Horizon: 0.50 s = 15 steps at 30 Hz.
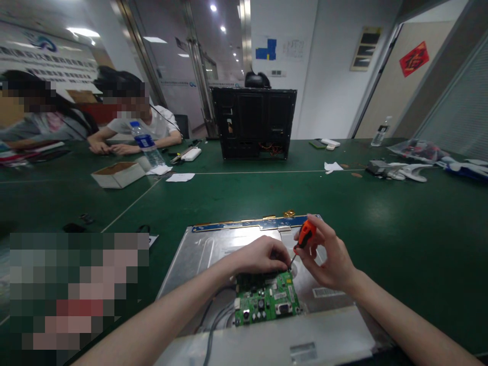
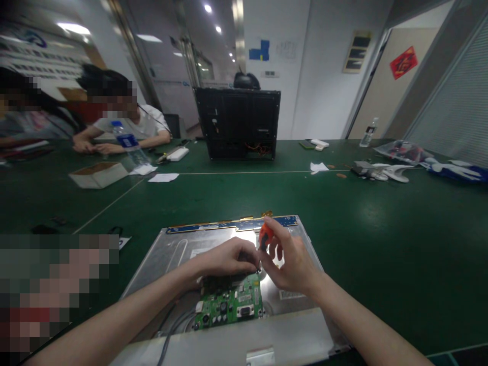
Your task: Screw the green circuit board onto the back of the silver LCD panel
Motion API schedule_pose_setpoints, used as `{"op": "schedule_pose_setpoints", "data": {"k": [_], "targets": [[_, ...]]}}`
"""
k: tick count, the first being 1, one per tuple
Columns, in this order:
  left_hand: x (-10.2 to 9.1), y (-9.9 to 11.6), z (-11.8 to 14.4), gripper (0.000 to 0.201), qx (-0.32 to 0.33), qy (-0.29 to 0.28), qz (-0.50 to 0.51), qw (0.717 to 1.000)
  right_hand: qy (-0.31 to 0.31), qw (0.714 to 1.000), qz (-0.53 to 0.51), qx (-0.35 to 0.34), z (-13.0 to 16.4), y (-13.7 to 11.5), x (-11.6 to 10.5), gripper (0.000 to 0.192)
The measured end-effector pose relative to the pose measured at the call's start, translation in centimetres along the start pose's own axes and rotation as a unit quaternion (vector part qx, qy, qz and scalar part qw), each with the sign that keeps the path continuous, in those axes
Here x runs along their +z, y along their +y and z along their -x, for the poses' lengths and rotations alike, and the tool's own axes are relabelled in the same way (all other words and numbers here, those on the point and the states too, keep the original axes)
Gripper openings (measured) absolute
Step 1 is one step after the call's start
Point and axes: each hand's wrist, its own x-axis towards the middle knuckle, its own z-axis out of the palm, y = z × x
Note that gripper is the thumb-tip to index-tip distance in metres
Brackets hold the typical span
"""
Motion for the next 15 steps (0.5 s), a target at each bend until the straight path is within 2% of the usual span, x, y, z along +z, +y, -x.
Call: {"op": "schedule_pose_setpoints", "data": {"k": [4, 10, 15], "targets": [[-0.06, -0.06, -0.09, 0.012, -0.002, -0.009, -0.003, 1.000, -0.007, 1.000, -0.017, 0.008, -0.10, -0.25, -0.09, 0.070], [-0.27, 0.22, -0.04, 0.014, -0.001, -0.007, -0.006, 1.000, 0.030, 0.999, 0.026, -0.011, -0.35, -0.13, 0.11, 0.066], [-0.23, 0.23, -0.06, 0.013, -0.001, -0.006, 0.000, 1.000, 0.019, 0.999, 0.041, -0.020, -0.48, -0.13, 0.09, 0.065]]}}
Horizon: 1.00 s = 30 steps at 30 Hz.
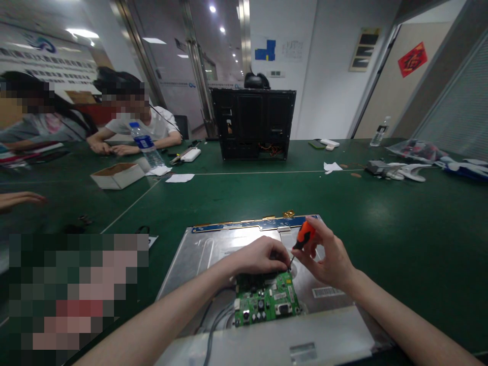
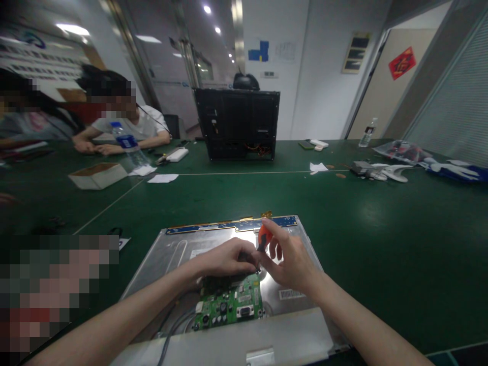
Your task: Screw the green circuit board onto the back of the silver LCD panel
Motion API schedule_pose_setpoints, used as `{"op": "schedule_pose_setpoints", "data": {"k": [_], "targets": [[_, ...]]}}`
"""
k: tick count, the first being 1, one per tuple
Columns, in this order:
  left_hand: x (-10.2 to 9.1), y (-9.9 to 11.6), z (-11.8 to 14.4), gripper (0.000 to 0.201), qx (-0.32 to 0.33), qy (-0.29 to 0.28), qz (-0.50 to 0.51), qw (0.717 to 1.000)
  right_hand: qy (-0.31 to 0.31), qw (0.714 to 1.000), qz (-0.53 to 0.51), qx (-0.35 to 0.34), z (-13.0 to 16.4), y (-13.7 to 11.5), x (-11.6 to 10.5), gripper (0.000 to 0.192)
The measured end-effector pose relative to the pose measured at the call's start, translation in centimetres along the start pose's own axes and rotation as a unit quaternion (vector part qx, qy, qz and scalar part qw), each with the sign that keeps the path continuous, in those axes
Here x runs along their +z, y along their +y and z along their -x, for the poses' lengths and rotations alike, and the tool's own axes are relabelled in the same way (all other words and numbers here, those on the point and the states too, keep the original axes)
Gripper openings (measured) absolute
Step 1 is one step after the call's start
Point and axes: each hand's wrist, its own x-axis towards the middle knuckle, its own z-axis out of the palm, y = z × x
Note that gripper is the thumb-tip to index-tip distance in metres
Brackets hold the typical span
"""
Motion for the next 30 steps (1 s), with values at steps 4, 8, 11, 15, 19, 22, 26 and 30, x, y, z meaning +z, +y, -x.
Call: {"op": "schedule_pose_setpoints", "data": {"k": [4, 8, 11, 15, 19, 22, 26, 30], "targets": [[0.08, -0.22, -0.06, 0.013, 0.000, -0.007, -0.001, 1.000, -0.018, 0.999, -0.036, 0.010, -0.08, -0.16, -0.15, 0.070], [0.14, -0.42, -0.05, 0.013, 0.005, -0.003, -0.002, 1.000, -0.014, 0.999, -0.045, 0.013, 0.07, -0.12, -0.13, 0.071], [0.16, -0.34, -0.03, 0.014, 0.005, 0.000, -0.004, 1.000, 0.004, 1.000, -0.026, 0.012, 0.31, 0.07, 0.04, 0.069], [0.15, 0.02, 0.04, 0.013, 0.001, 0.007, -0.009, 1.000, 0.009, 1.000, 0.005, -0.005, 0.38, 0.21, 0.18, 0.066], [0.15, 0.11, 0.11, 0.014, 0.000, 0.007, -0.015, 1.000, -0.005, 1.000, -0.003, -0.002, 0.27, 0.09, 0.11, 0.068], [0.15, -0.03, 0.11, 0.014, 0.002, 0.003, -0.024, 1.000, -0.028, 0.999, -0.029, 0.008, 0.23, -0.09, -0.07, 0.071], [0.15, -0.12, 0.07, 0.012, 0.000, 0.006, -0.029, 1.000, -0.033, 0.999, -0.040, 0.008, 0.17, -0.19, -0.23, 0.071], [0.14, -0.06, 0.03, 0.013, 0.002, 0.004, -0.018, 1.000, -0.022, 0.999, -0.036, 0.010, 0.34, 0.02, -0.08, 0.071]]}}
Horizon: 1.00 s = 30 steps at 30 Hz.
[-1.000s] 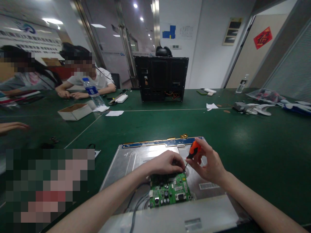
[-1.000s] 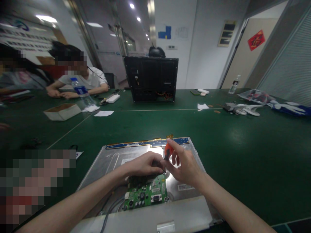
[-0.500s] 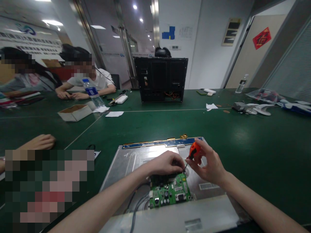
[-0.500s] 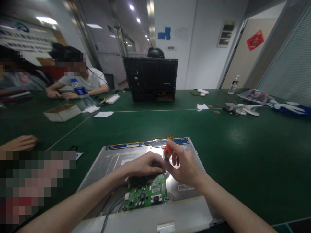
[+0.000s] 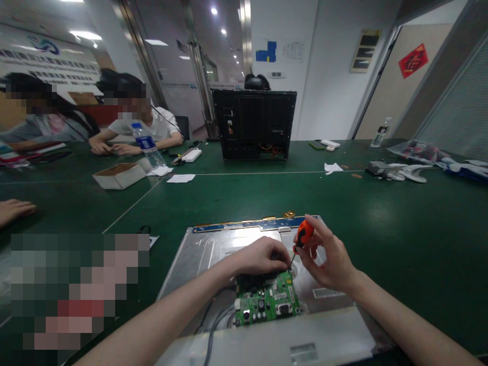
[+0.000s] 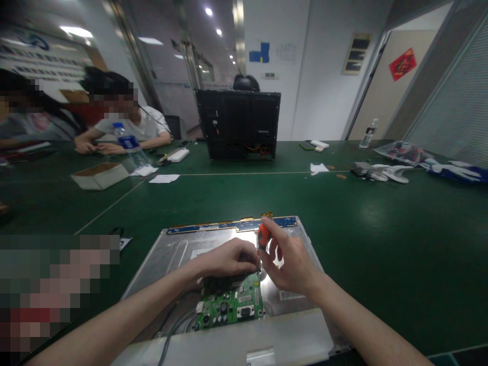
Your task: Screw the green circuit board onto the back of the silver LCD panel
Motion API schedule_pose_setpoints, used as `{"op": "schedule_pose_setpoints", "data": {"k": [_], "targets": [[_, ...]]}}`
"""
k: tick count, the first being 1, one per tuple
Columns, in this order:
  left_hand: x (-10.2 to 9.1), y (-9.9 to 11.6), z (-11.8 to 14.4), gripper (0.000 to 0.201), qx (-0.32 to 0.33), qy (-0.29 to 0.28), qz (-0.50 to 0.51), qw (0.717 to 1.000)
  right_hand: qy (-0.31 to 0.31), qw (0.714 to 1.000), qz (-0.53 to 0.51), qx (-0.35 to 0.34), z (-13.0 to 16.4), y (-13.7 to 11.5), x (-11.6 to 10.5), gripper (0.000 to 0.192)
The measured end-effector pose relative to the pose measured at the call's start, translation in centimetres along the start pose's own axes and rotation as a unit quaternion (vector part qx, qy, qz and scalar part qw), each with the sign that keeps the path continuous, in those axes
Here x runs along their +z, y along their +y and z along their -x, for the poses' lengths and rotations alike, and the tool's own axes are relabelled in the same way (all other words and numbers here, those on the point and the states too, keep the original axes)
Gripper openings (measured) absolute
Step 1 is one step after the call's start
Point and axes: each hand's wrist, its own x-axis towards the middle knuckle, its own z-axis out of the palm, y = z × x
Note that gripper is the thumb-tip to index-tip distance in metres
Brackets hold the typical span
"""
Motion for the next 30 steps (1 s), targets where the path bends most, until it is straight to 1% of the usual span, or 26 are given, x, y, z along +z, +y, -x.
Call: {"op": "schedule_pose_setpoints", "data": {"k": [3, 8, 11, 16, 24, 30], "targets": [[-0.01, 0.05, 0.01, 0.013, 0.003, 0.002, 0.000, 1.000, 0.011, 1.000, 0.020, -0.001, 0.15, 0.25, 0.18, 0.070], [-0.03, 0.10, 0.04, 0.014, 0.009, -0.001, -0.006, 1.000, 0.011, 0.999, 0.035, 0.009, 0.08, 0.37, 0.29, 0.069], [-0.01, 0.01, 0.01, 0.016, 0.011, -0.003, -0.004, 1.000, 0.001, 1.000, 0.025, 0.008, -0.07, 0.18, 0.20, 0.071], [0.05, -0.17, -0.09, 0.012, 0.004, -0.004, -0.011, 1.000, -0.017, 1.000, -0.002, -0.003, -0.36, -0.27, -0.05, 0.072], [0.10, -0.13, 0.00, 0.013, 0.007, 0.006, -0.010, 1.000, 0.013, 0.999, 0.027, -0.016, -0.23, -0.09, 0.19, 0.065], [0.06, 0.09, 0.01, 0.011, 0.000, 0.007, -0.009, 1.000, 0.017, 0.999, 0.045, -0.019, -0.11, 0.12, 0.27, 0.061]]}}
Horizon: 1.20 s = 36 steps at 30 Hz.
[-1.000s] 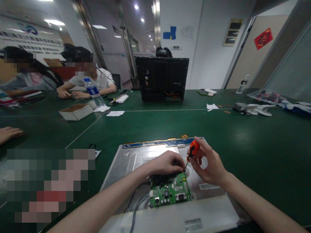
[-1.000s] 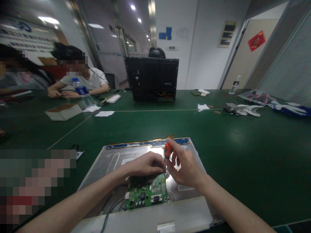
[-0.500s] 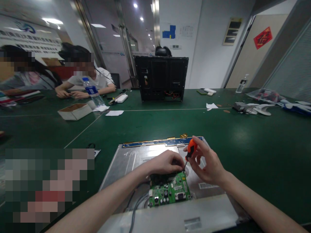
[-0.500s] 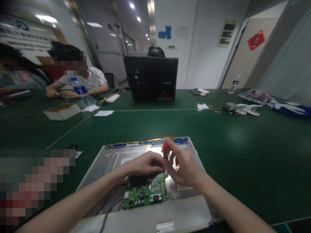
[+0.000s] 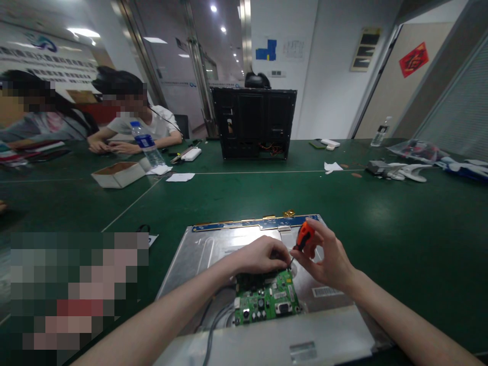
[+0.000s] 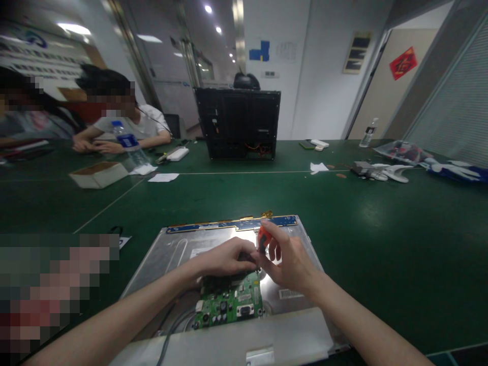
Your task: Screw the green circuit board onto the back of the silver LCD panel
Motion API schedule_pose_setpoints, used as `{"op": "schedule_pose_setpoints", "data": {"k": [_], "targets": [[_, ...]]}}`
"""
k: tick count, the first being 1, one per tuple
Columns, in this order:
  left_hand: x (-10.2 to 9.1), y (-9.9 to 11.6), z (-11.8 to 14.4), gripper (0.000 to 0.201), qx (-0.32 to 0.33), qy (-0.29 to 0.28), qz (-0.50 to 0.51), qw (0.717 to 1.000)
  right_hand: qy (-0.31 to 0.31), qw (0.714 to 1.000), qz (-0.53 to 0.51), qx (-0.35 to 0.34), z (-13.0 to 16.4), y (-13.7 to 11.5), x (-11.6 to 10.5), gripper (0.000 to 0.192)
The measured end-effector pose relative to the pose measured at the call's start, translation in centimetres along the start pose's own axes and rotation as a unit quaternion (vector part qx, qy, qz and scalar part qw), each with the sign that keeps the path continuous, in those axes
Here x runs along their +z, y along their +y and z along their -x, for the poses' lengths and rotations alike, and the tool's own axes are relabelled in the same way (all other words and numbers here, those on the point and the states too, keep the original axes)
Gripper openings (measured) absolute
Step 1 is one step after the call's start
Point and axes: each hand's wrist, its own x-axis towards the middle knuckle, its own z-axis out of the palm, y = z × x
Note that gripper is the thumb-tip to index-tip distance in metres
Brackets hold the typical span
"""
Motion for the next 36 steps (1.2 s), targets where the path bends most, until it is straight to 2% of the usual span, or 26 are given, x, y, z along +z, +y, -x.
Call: {"op": "schedule_pose_setpoints", "data": {"k": [8, 18, 27, 36], "targets": [[0.07, -0.33, -0.05, 0.012, 0.006, -0.004, 0.003, 1.000, -0.026, 0.998, -0.054, 0.009, -0.18, -0.43, -0.33, 0.063], [-0.04, -0.01, 0.07, 0.011, 0.003, -0.006, 0.007, 1.000, 0.014, 1.000, -0.022, -0.010, -0.34, -0.50, -0.21, 0.055], [0.08, -0.25, -0.08, 0.011, 0.010, -0.008, 0.003, 1.000, -0.026, 0.997, -0.068, 0.023, -0.09, -0.56, -0.31, 0.065], [-0.03, 0.12, -0.04, 0.009, 0.001, -0.002, -0.001, 1.000, 0.016, 1.000, 0.003, -0.008, -0.38, -0.47, -0.27, 0.056]]}}
